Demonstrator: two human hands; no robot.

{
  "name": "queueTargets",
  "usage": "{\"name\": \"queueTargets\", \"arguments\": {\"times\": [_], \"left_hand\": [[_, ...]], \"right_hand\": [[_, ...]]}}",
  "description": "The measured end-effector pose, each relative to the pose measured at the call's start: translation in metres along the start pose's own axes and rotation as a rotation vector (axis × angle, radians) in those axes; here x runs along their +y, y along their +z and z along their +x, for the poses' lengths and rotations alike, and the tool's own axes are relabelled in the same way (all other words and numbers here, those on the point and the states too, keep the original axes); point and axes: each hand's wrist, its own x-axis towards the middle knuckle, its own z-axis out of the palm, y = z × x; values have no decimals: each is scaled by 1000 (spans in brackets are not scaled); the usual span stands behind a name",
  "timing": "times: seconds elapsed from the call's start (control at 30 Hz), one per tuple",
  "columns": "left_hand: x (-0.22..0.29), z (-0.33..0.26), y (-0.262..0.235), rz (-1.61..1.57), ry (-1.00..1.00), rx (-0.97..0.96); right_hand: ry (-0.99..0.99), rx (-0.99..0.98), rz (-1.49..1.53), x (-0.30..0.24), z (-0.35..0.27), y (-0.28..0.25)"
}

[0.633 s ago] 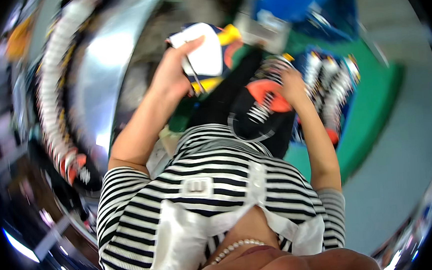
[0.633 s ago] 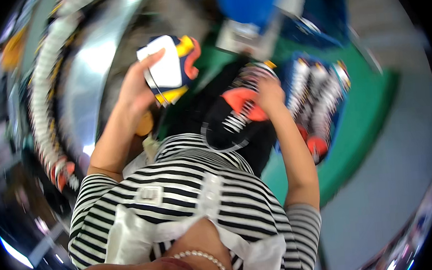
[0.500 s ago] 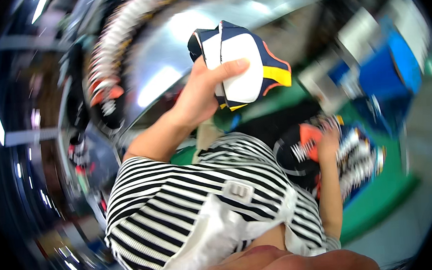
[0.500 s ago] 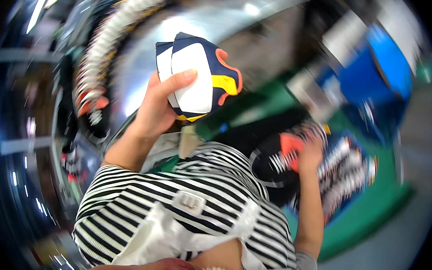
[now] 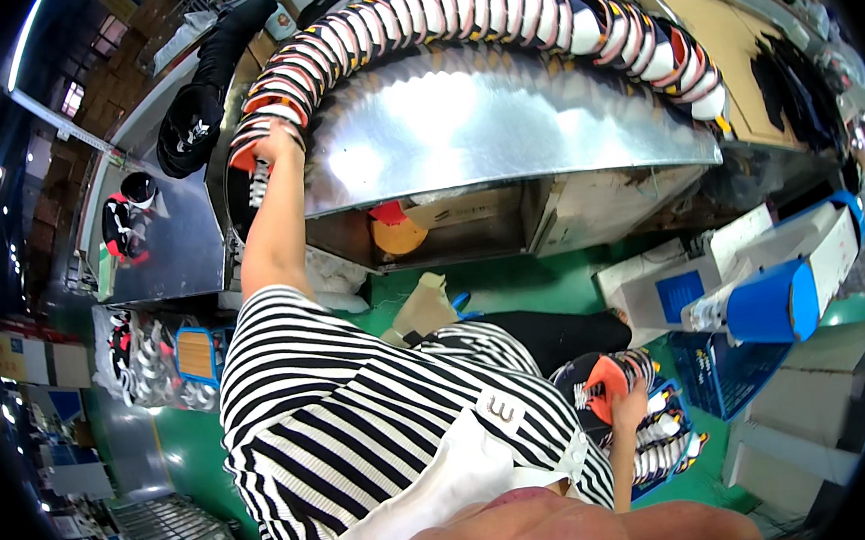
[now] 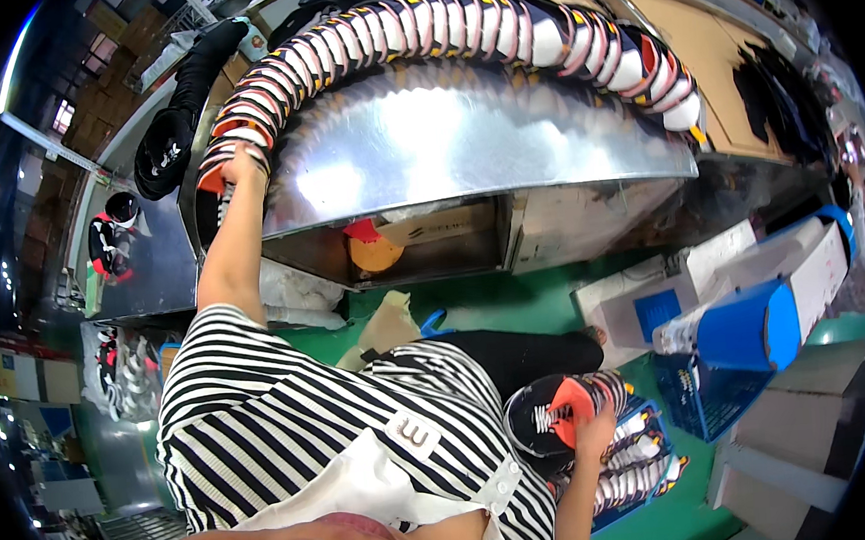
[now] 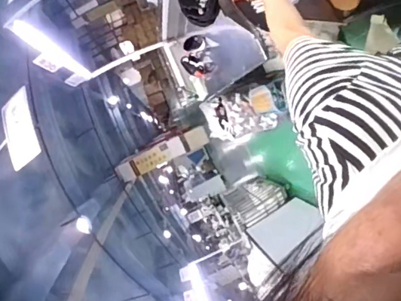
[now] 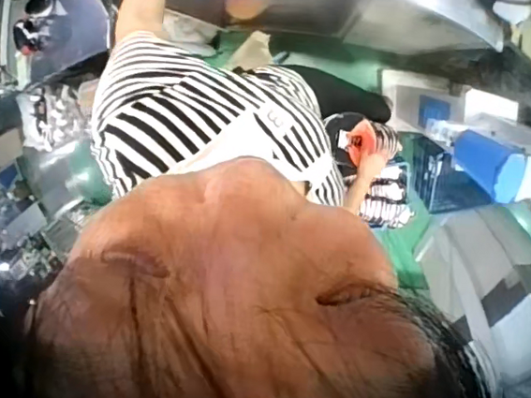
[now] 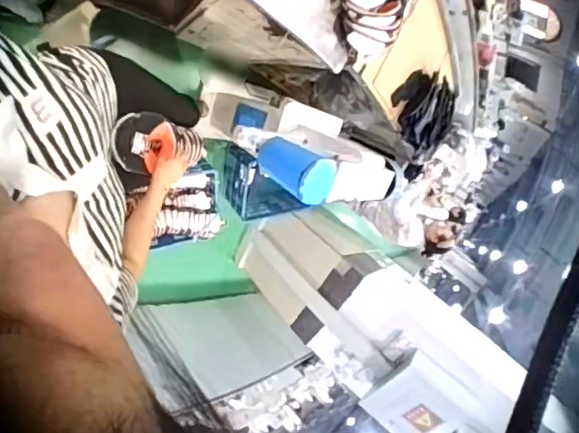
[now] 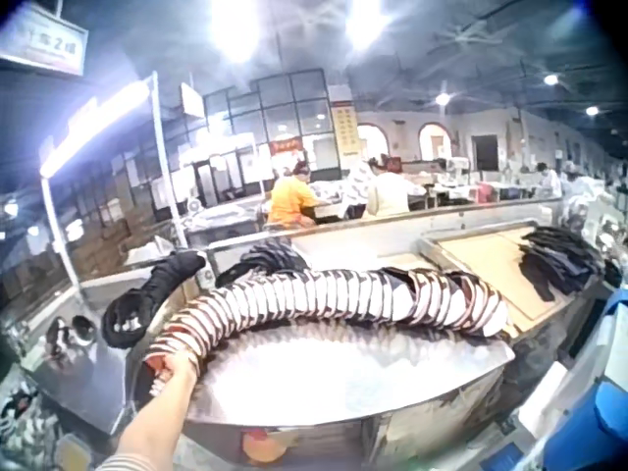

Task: The person takes shoes one at a time from a basket, places them on a metal surface to align them with others, and then returns each shoe back into a blue basket.

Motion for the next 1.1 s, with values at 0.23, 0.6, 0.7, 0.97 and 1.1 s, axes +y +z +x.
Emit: {"name": "queueTargets", "arguments": {"times": [0.23, 0.6, 0.7, 0.97, 1.1], "left_hand": [[-21, 46, 19, -205, 256, -340], [86, -479, -135, -40, -578, -2509], [54, -569, -115, 397, -895, -2659], [22, -604, -96, 483, -1264, -2452], [18, -594, -86, 561, -1003, -2340]], "right_hand": [[115, 431, 652, -17, -19, -31], [141, 793, 740, -112, 31, -73], [4, 624, 937, -152, 40, -81], [72, 520, 857, -99, 67, -80], [221, 483, 1047, -113, 81, -81]]}}
